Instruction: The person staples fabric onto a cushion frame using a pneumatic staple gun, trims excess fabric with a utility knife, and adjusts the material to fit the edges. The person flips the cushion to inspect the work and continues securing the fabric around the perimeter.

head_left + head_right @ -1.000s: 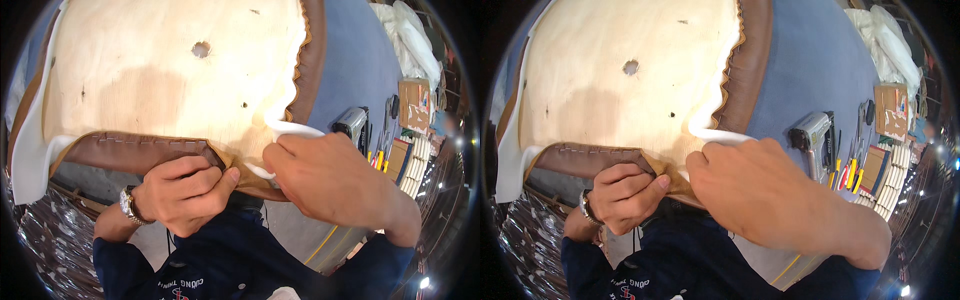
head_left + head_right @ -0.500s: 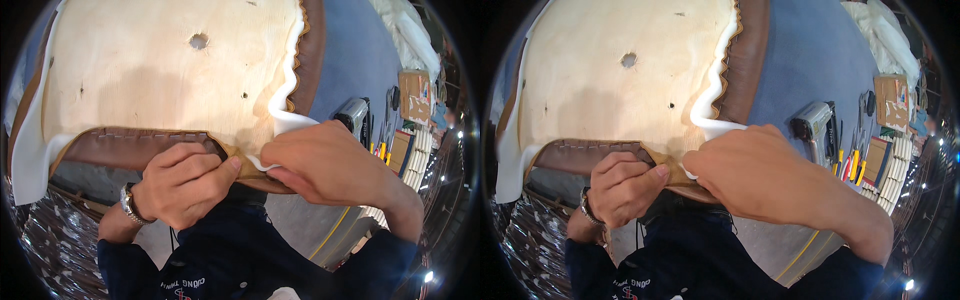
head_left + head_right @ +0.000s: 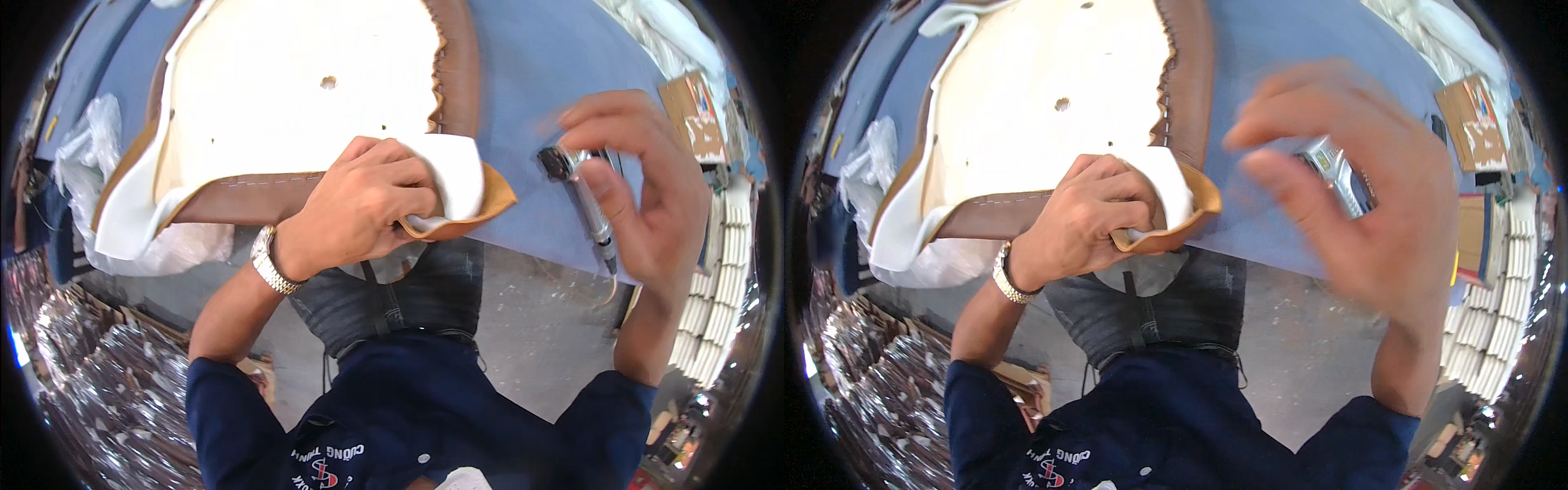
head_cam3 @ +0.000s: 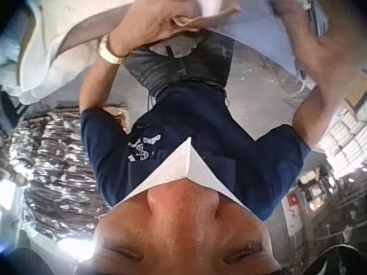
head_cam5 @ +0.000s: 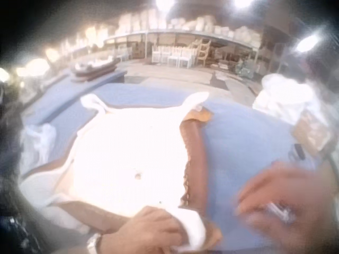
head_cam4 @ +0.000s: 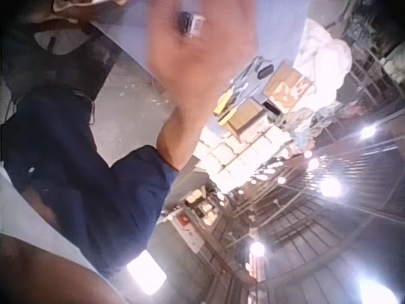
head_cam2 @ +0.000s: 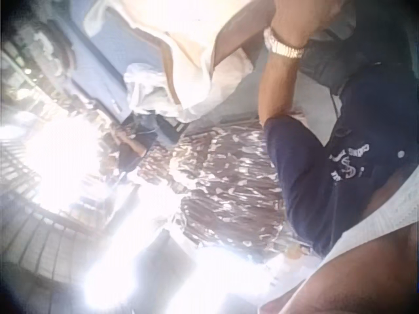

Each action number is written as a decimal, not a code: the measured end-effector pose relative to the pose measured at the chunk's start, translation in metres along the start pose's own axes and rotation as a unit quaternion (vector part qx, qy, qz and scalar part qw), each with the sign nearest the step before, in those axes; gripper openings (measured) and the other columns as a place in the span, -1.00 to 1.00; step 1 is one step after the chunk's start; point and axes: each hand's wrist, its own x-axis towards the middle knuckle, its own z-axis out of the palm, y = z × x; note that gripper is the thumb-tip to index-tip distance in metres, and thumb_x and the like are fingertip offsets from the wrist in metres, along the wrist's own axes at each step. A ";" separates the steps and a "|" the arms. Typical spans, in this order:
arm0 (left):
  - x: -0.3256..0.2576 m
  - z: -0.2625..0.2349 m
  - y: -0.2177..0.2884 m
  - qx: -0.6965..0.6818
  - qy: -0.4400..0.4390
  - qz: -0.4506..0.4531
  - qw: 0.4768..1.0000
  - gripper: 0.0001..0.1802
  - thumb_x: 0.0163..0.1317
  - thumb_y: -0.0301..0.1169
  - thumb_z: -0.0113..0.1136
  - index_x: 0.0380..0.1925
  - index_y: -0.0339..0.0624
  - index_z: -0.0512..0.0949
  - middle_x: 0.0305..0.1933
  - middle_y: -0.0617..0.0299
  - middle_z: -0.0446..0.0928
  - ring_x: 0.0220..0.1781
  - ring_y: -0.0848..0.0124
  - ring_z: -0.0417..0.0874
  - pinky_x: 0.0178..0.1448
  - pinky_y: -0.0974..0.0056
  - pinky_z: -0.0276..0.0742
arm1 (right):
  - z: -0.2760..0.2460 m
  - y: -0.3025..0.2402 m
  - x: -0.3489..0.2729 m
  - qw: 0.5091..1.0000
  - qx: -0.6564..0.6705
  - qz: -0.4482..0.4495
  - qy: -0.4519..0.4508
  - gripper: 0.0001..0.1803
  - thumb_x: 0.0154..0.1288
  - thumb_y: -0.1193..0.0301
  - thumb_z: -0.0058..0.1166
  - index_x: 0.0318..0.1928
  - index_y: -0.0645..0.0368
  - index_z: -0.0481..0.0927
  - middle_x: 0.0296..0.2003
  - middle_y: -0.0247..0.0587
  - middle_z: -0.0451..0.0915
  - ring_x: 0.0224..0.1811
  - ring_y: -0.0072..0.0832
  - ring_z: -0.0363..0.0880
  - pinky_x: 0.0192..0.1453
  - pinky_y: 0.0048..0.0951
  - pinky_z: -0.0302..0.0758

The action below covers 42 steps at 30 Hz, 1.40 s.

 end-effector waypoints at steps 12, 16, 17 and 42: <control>0.033 0.008 0.025 -0.010 0.083 -0.121 0.989 -0.61 0.23 -0.16 0.52 -0.53 -0.25 0.65 -0.56 0.21 0.57 -0.50 0.27 0.55 -0.19 0.20 0.45 | 0.051 0.100 -0.143 0.940 -0.209 0.264 0.056 -0.35 0.30 0.28 0.38 0.34 0.10 0.45 0.08 -0.03 0.60 0.15 0.01 0.58 0.19 -0.06 0.55; 0.048 0.025 0.025 -0.073 0.050 -0.302 0.949 -0.53 0.38 -0.18 0.41 -0.58 -0.33 0.57 -0.66 0.22 0.45 -0.57 0.41 0.41 -0.34 0.21 0.36 | 0.067 0.120 -0.132 0.938 -0.189 0.284 0.063 -0.28 0.26 0.32 0.41 0.38 0.08 0.37 0.06 -0.04 0.61 0.14 -0.03 0.60 0.16 -0.04 0.57; 0.049 0.026 0.025 -0.088 0.061 -0.286 0.952 -0.52 0.38 -0.20 0.40 -0.60 -0.33 0.55 -0.67 0.23 0.43 -0.57 0.43 0.39 -0.35 0.22 0.35 | 0.067 0.120 -0.129 0.934 -0.184 0.301 0.055 -0.27 0.26 0.33 0.41 0.39 0.08 0.36 0.06 -0.04 0.60 0.13 -0.03 0.60 0.15 -0.03 0.58; 0.022 0.056 0.049 -0.062 0.293 -0.217 0.929 -0.81 0.35 -0.42 0.43 -0.23 -0.36 0.68 -0.42 0.21 0.66 -0.35 0.51 0.58 -0.19 0.36 0.54 | 0.091 0.119 -0.135 0.919 -0.236 0.268 0.169 -0.37 0.27 0.35 0.32 0.33 0.12 0.46 -0.07 -0.17 0.57 0.02 -0.18 0.61 0.06 -0.16 0.60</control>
